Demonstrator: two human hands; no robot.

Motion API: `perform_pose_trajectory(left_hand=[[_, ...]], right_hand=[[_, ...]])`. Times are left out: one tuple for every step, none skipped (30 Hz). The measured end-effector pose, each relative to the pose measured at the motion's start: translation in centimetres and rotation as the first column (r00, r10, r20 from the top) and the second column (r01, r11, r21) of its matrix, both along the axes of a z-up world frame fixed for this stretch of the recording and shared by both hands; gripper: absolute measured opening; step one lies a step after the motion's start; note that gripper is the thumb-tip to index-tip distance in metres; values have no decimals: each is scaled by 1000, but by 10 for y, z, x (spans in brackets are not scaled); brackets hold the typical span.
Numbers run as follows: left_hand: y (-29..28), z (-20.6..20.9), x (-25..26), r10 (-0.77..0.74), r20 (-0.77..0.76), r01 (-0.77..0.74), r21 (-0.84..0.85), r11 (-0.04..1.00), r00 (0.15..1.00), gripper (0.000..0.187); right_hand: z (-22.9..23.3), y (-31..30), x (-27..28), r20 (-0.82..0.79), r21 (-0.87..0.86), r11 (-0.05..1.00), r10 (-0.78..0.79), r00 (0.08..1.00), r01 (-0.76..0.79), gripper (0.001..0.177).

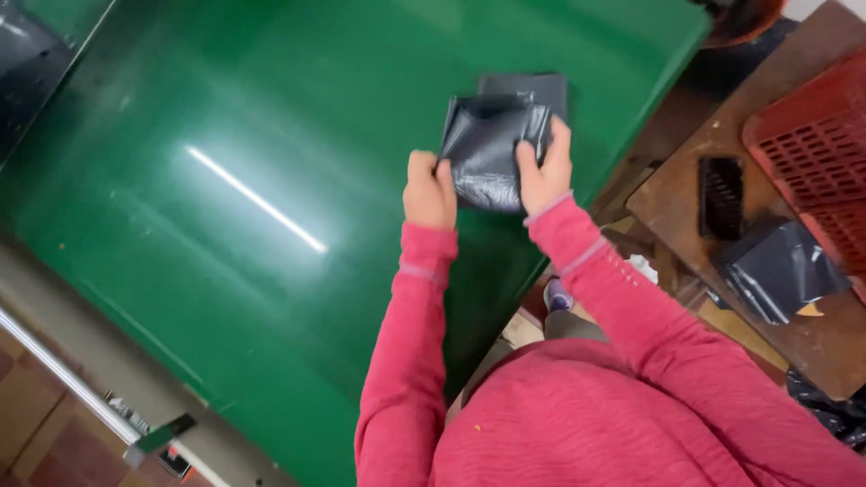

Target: Folding black plastic bags on a conveyor belt and placing them into a collection basket.

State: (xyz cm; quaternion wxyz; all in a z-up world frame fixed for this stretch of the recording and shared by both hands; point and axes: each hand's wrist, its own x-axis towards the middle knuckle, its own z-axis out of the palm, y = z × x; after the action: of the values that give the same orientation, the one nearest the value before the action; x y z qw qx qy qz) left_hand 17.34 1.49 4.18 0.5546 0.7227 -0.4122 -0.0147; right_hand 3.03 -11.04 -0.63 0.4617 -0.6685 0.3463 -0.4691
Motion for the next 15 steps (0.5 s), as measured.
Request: perform_pose_trajectory(left_hand=[[-34, 4, -2, 73, -63, -65, 115, 991, 995, 16], [-68, 6, -6, 148, -114, -118, 239, 964, 982, 22], [-91, -14, -7, 135, -113, -105, 244, 964, 984, 22], [-116, -31, -4, 159, -34, -140, 309, 941, 987, 24], [-140, -48, -1, 176, 48, -181, 369, 912, 983, 26], [-150, -61, -1, 168, 52, -175, 372, 912, 984, 26], [-159, -75, 1, 179, 79, -195, 442, 876, 981, 26], [-163, -89, 1, 192, 106, -220, 515, 828, 976, 26], [-164, -91, 0, 189, 109, -218, 526, 822, 976, 26], [-164, -92, -2, 190, 174, -254, 527, 811, 966, 27], [-162, -94, -5, 188, 238, -289, 527, 799, 953, 28], [-160, -92, -4, 173, 240, -281, 545, 790, 955, 28], [-158, -89, -5, 152, 275, -285, 547, 787, 949, 35], [-166, -85, -3, 131, 312, -287, 534, 795, 941, 44], [-168, -84, -3, 115, 317, -278, 536, 797, 941, 44]], right_hand=[[10, -24, -1, -28, -63, 997, -44, 999, 42, 51], [18, -47, -4, -54, -120, 989, -93, 994, 86, 52], [10, -66, -8, -54, -115, 988, -106, 993, 99, 52], [3, -87, -7, -154, -142, 983, -139, 978, 117, 54], [-3, -109, -6, -251, -171, 976, -173, 952, 132, 56], [-11, -119, -5, -249, -166, 976, -179, 952, 140, 56], [-21, -129, -3, -375, -178, 977, -178, 910, 118, 58], [-32, -135, -2, -499, -178, 980, -166, 851, 87, 59], [-33, -138, 0, -500, -165, 982, -162, 851, 90, 59], [-34, -139, 2, -577, -157, 986, -140, 805, 59, 60], [-36, -140, 3, -648, -145, 989, -117, 753, 29, 60], [-40, -136, 2, -652, -123, 992, -110, 750, 38, 60], [-44, -132, 1, -644, -147, 989, -111, 757, 19, 60], [-45, -137, 1, -628, -188, 982, -126, 768, 7, 61], [-48, -136, 2, -625, -182, 983, -134, 769, 23, 61]])
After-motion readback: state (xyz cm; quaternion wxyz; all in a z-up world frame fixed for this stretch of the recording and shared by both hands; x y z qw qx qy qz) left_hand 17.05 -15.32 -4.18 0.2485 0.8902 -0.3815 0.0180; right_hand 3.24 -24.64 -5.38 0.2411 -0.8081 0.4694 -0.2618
